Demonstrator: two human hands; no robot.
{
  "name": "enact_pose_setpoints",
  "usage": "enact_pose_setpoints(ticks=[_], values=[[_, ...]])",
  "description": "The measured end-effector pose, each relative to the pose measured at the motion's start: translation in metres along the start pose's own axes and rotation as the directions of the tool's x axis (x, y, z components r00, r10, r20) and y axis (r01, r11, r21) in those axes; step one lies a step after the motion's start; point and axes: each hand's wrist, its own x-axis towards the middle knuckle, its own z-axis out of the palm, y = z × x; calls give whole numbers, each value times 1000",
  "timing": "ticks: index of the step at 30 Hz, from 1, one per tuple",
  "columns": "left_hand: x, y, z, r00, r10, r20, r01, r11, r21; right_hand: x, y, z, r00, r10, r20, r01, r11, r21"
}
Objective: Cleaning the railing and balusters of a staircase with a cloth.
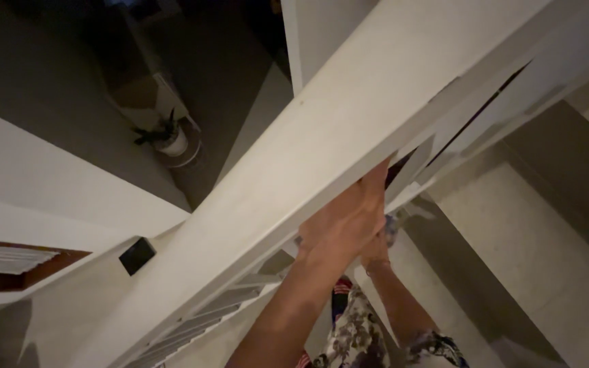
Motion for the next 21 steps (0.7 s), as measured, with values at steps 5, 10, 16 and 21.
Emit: enact_pose_setpoints(ticks=[5,10,16,21], values=[[2,3,-7,961,68,-268,-36,992,124,35,-53,-31,993,92,-69,-92,996,1],[2,2,-4,973,36,-229,-23,998,62,85,-121,-68,978,162,-130,-162,987,15],[1,1,-8,989,60,-132,-43,991,125,139,-192,-119,946,252,-205,-249,968,43],[13,4,-25,970,131,-203,-45,924,380,175,-229,-155,905,324,-276,-314,946,79]])
